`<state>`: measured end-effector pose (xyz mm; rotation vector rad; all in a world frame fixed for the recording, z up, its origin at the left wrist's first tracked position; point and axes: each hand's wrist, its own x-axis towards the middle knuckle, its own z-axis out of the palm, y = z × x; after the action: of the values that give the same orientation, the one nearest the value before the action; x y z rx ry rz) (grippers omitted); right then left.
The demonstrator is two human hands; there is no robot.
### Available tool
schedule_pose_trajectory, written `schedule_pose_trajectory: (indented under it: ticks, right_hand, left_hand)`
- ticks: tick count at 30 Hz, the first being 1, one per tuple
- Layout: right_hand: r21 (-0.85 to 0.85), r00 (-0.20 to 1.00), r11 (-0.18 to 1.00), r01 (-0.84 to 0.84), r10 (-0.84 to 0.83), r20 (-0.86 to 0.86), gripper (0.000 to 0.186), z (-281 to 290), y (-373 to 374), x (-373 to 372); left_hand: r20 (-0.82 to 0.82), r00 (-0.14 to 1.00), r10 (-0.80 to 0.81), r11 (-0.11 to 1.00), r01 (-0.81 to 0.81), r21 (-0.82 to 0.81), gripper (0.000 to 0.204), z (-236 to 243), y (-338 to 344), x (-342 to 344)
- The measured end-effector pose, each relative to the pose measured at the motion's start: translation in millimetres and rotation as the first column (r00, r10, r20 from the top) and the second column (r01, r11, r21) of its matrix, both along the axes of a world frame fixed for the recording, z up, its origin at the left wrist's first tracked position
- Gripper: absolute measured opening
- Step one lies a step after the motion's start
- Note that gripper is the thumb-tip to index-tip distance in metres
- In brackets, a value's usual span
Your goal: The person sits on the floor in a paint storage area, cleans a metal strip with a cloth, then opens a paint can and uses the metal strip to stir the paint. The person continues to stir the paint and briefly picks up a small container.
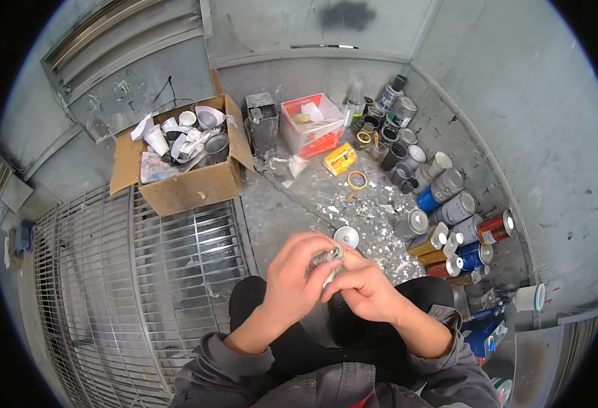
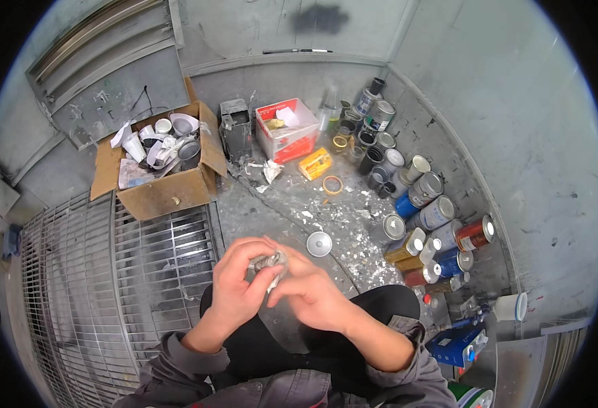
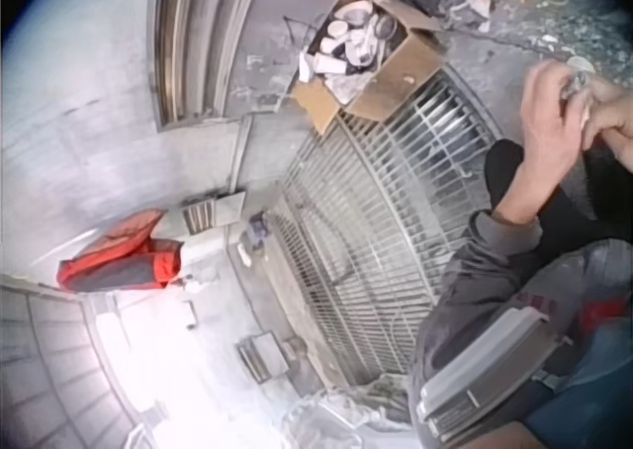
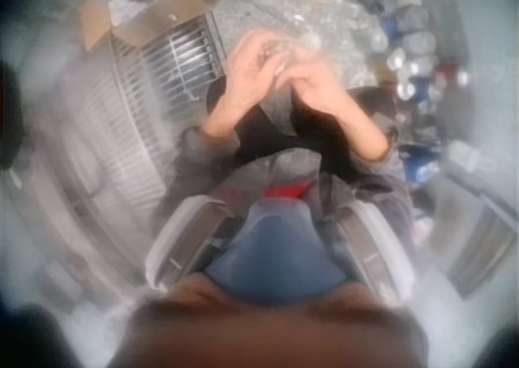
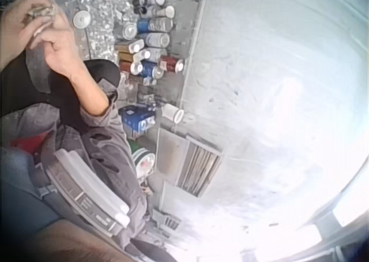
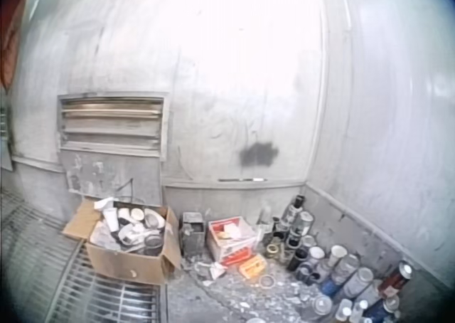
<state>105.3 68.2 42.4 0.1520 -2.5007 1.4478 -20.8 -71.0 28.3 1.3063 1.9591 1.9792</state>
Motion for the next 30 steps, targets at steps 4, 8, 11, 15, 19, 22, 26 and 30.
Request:
schedule_pose_trajectory:
  ticks: [4, 8, 11, 15, 19, 22, 26, 30]
  right_hand:
    - [0.094, 0.999, 0.995, 0.035, -0.038, 0.029, 0.043, -5.7, -7.8, 1.2]
    - [-0.067, 0.989, 0.997, -0.04, 0.05, 0.142, 0.047, -5.6, 2.8, -0.4]
    - [-0.199, 0.995, 0.979, -0.037, 0.054, 0.079, 0.045, -2.5, -2.8, 1.5]
    - [-0.368, 0.995, 0.929, -0.033, 0.064, 0.071, 0.04, 4.7, 6.4, 0.4]
    - [-0.497, 0.987, 0.862, -0.097, 0.148, 0.064, 0.034, -3.9, 8.2, -2.2]
    - [-0.74, 0.988, 0.672, -0.042, 0.139, 0.07, 0.029, 0.5, 4.6, -1.5]
    - [-0.955, 0.992, 0.296, -0.002, 0.12, 0.035, 0.088, 21.0, 4.9, -6.6]
    - [-0.997, 0.991, 0.073, 0.033, 0.128, 0.042, 0.095, 9.0, 10.9, -5.7]
  left_hand:
    - [-0.105, 0.979, 0.173, 0.984, -0.177, -0.032, 0.026, -2.7, 14.4, -14.7]
    - [-0.136, 0.99, 0.042, 0.999, -0.046, -0.028, 0.026, -3.9, 7.4, -5.0]
    - [-0.336, 0.912, 0.235, 0.955, -0.281, -0.097, 0.027, -19.7, 3.7, -43.6]
    - [-0.312, 0.891, 0.331, 0.936, -0.351, -0.009, 0.029, -0.6, 3.5, -30.8]
    - [-0.423, 0.902, 0.092, 0.996, -0.087, 0.032, 0.035, -19.3, 5.3, 2.9]
    - [-0.382, 0.918, 0.112, 0.992, -0.127, -0.015, 0.033, -27.5, 14.0, -25.7]
    - [-0.229, 0.918, 0.323, 0.946, -0.321, 0.046, 0.029, -10.7, 15.2, -40.8]
    - [-0.303, 0.911, 0.279, 0.959, -0.244, 0.147, 0.032, 5.6, 19.1, -6.0]
